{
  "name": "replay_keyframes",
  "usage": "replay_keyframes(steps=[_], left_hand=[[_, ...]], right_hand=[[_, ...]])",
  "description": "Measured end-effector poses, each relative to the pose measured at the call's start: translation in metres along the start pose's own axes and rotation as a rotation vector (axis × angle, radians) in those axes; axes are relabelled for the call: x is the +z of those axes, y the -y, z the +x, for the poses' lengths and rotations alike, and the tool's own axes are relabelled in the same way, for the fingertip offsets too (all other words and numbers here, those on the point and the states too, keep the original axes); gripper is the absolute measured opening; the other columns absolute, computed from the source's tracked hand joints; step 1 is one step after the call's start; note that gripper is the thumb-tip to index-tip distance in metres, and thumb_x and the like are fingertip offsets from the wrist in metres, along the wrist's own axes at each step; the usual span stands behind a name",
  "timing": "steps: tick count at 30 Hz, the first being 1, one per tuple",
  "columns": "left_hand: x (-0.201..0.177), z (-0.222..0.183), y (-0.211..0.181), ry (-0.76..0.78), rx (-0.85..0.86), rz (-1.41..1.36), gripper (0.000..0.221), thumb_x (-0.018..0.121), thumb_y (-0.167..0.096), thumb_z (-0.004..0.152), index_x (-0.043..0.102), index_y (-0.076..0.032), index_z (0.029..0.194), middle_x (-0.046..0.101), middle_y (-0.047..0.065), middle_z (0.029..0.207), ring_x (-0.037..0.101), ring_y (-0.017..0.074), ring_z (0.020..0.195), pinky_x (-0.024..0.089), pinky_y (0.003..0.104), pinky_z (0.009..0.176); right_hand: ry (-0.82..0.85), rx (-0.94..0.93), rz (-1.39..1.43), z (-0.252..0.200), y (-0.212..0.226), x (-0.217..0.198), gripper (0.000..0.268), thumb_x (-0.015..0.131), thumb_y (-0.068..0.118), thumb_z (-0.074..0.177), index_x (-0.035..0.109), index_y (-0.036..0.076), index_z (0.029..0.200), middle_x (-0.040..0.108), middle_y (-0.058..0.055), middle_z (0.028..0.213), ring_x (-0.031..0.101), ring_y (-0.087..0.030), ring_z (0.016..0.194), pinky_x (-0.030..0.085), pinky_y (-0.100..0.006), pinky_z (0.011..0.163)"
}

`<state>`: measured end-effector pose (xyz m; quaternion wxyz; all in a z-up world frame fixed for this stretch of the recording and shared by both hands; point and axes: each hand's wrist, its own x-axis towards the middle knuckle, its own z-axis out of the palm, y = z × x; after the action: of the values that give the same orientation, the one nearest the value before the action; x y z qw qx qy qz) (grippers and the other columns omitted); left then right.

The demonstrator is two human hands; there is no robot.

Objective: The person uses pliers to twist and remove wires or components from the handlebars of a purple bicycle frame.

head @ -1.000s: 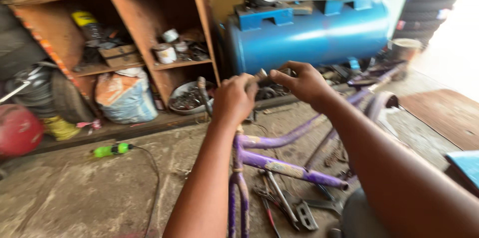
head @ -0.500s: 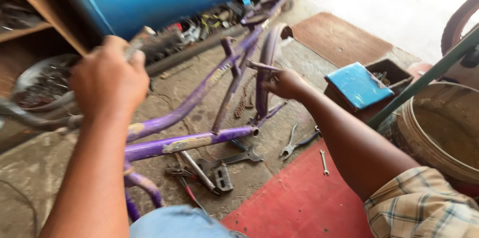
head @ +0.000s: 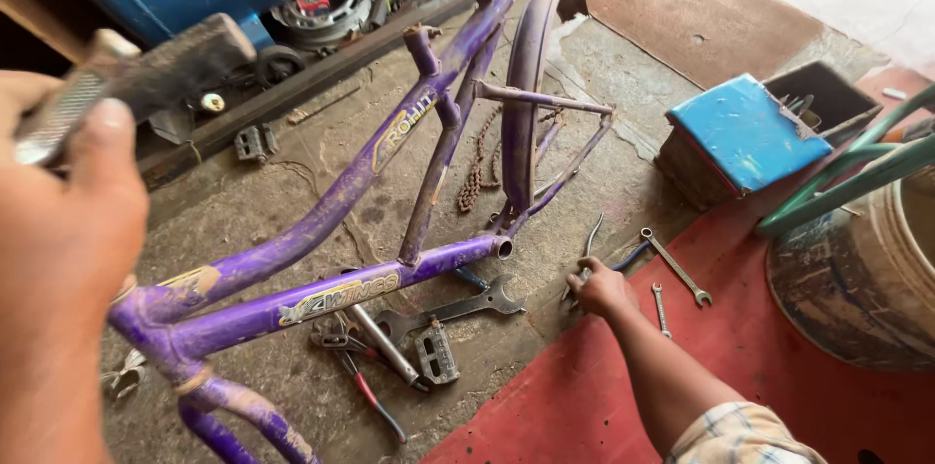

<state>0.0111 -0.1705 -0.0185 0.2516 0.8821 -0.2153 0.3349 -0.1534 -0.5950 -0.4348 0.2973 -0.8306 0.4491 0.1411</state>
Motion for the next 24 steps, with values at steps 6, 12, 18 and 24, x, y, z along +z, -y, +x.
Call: replay_keyframes(steps=[6,12,18,24], left_hand=[[0.011,-0.001,0.014,0.043,0.007,0.047,0.013,0.06,-0.01,0.114,0.062,0.002,0.113,0.066,0.009,0.086,0.064,0.0158,0.068,0.049,0.028,0.059],[-0.013,0.004,-0.023,-0.058,0.057,0.112,0.019,0.076,-0.012,0.105,0.067,0.003,0.112,0.068,0.015,0.093,0.069,0.0267,0.083,0.054,0.038,0.072],[-0.03,0.015,-0.046,-0.021,-0.086,0.343,0.022,0.082,-0.035,0.097,0.076,-0.014,0.102,0.072,0.012,0.083,0.069,0.0368,0.075,0.054,0.048,0.069],[-0.034,0.018,-0.052,0.065,-0.199,0.445,0.027,0.078,-0.043,0.093,0.077,-0.021,0.108,0.074,0.01,0.078,0.072,0.0335,0.071,0.054,0.043,0.064]], right_hand=[[-0.052,0.054,-0.09,-0.034,0.035,-0.01,0.046,0.074,0.054,0.084,0.065,0.031,0.122,0.076,-0.004,0.118,0.067,-0.027,0.121,0.053,-0.045,0.099],[-0.202,0.178,0.201,-0.023,0.03,0.001,0.06,0.08,0.037,0.079,0.054,0.019,0.13,0.068,-0.017,0.116,0.064,-0.037,0.11,0.051,-0.052,0.091],[-0.063,-0.016,1.333,-0.011,0.047,-0.057,0.055,0.073,0.034,0.083,0.054,0.006,0.127,0.075,-0.016,0.104,0.055,-0.015,0.067,0.043,-0.03,0.058],[0.117,-0.488,1.717,-0.118,0.082,-0.168,0.056,0.056,0.053,0.092,0.041,0.018,0.132,0.078,-0.011,0.109,0.037,-0.007,0.047,0.03,-0.021,0.04]])
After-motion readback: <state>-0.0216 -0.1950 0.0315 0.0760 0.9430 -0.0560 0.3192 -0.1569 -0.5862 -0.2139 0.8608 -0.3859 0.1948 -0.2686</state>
